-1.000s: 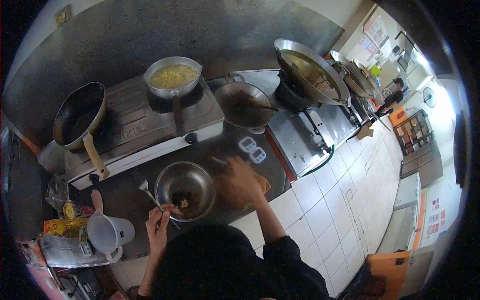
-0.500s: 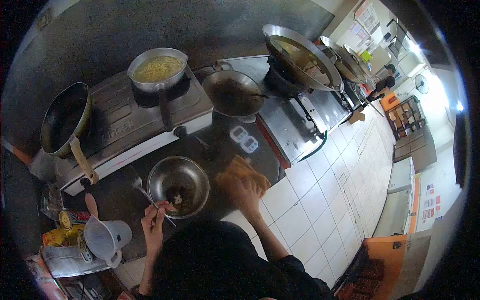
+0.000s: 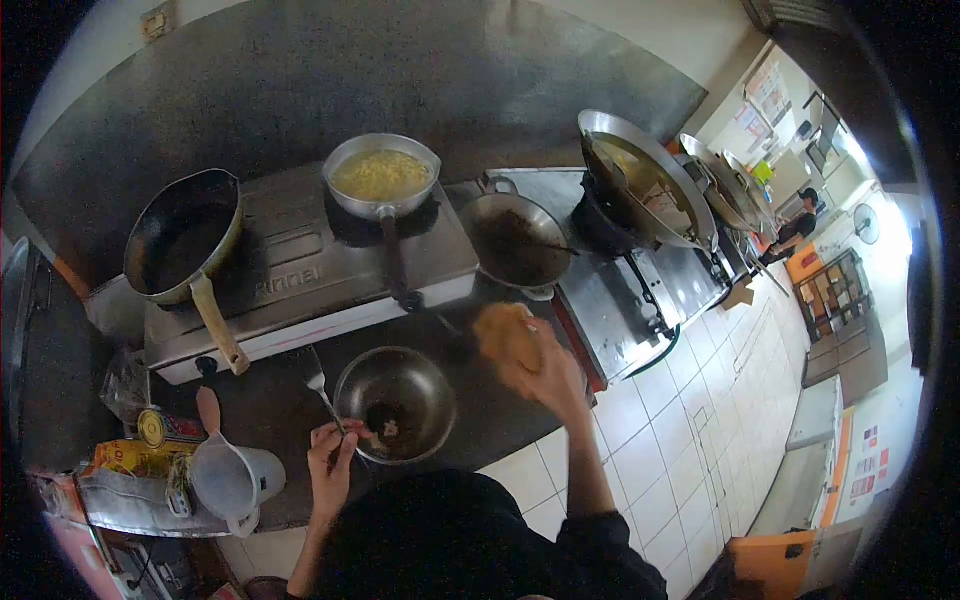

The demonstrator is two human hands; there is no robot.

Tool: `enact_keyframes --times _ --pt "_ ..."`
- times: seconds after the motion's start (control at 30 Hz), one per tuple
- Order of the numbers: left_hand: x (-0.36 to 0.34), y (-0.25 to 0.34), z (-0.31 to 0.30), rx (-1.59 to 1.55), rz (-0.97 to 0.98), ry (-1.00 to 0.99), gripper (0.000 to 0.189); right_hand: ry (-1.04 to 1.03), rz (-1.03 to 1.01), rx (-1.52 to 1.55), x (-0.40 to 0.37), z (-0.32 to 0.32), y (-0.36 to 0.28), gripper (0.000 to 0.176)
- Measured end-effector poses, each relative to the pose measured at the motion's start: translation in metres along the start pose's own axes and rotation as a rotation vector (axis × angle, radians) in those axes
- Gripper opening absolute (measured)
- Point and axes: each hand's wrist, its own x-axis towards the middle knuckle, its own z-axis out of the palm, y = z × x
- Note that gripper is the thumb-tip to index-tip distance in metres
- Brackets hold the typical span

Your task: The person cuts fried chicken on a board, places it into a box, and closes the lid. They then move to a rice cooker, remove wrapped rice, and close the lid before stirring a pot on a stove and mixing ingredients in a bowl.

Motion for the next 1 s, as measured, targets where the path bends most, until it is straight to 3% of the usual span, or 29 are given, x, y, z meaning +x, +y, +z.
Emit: enact_keyframes --times 0.1,0.2,0.3,0.4,0.5,0.6,0.7,0.8,0.9,1.0 --pt "-0.003 -0.002 -0.003 -0.078 -0.067 0.072 0.020 0.105 -0.193 -0.102 0.060 0.059 -0.013 0.045" --pt "-0.004 0.001 -0.004 -0.071 -0.107 0.137 0.022 -0.103 -0.132 -0.188 0.103 0.108 -0.036 0.040" --pt "0.000 0.008 -0.003 -0.025 -0.090 0.123 0.022 0.188 -0.543 -0.426 0.113 0.150 -0.039 0.036" --pt "0.005 0.007 0.004 -0.044 -0.113 0.132 0.022 0.202 -0.620 -0.196 0.129 0.149 -0.014 0.038" --pt "0.007 0.011 0.003 0.007 -0.108 0.110 0.021 0.160 -0.188 -0.337 0.147 0.127 0.007 0.042" --pt "0.005 0.003 0.001 -0.026 -0.113 0.134 0.021 0.214 -0.161 -0.410 0.148 0.125 -0.017 0.036" --pt "0.010 0.010 0.002 0.010 -0.123 0.072 0.019 0.303 -0.412 -0.098 0.156 0.184 -0.017 0.039" --pt "0.016 0.023 0.007 0.011 -0.097 0.030 0.017 0.246 -0.537 -0.220 0.148 0.197 -0.036 0.039" --pt "0.013 0.018 0.000 0.073 -0.028 0.062 0.017 0.122 -0.459 -0.159 0.155 0.146 -0.035 0.034" --pt "0.002 0.009 -0.013 0.052 -0.082 0.141 0.018 0.207 -0.346 -0.297 0.176 0.137 0.027 0.033"
